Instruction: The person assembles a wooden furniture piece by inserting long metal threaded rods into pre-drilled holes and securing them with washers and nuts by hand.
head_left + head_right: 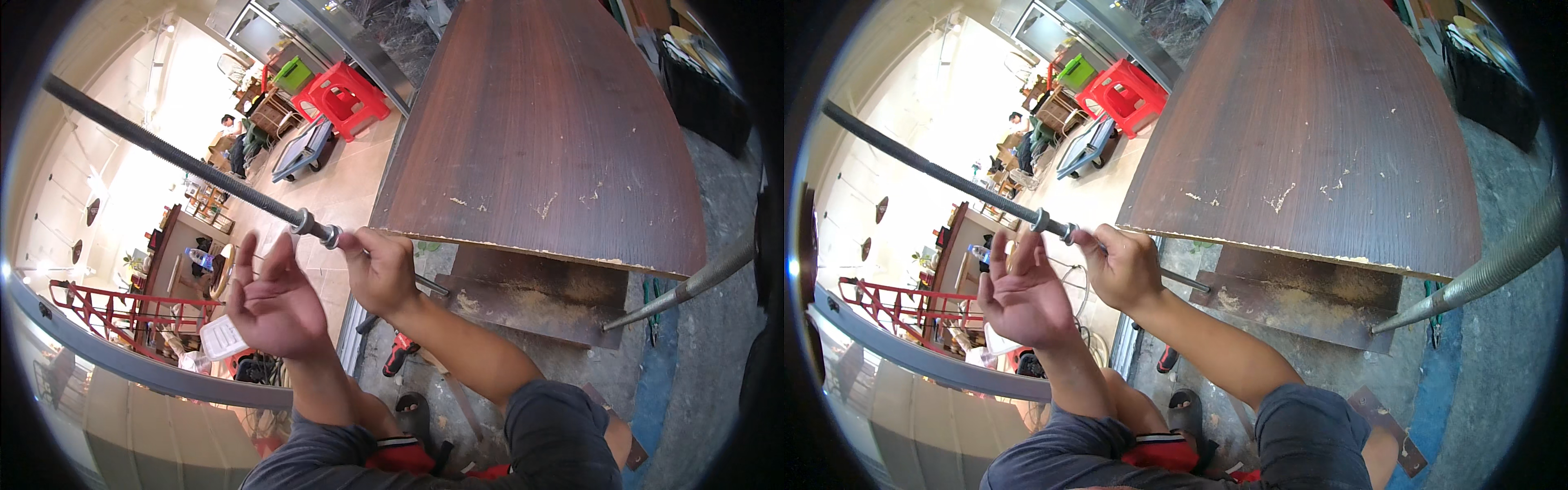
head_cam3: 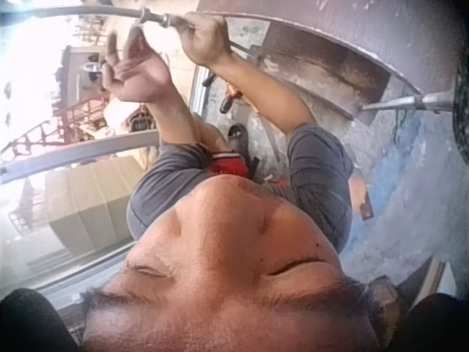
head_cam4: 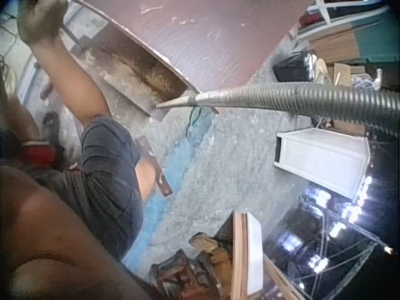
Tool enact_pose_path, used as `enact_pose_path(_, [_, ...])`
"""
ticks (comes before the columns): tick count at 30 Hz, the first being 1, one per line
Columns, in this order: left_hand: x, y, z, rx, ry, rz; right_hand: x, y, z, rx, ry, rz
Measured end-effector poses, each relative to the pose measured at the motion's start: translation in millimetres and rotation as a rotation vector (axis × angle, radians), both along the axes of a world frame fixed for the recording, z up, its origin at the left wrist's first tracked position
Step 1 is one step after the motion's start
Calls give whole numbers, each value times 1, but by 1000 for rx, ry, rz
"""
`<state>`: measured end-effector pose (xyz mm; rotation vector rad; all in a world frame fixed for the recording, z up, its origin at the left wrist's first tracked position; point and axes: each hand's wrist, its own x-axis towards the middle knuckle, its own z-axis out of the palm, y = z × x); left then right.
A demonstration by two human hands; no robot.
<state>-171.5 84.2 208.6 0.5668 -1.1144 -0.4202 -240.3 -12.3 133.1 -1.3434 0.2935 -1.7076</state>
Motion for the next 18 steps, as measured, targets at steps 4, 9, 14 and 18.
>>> enact_pose_path(4, [-1,-2,7,-12,61,80,-2,4,-4,13,29,76])
enact_pose_path(9, [-13,-4,4,4,6,37,-2,-4,-1,39,-52,-3])
enact_pose_path(14, [-14,4,12,7,-4,-127,-11,8,-5,1,3,-6])
enact_pose_path(18, [-13,-1,4,63,-26,-67,-4,3,-4,-4,26,-46])
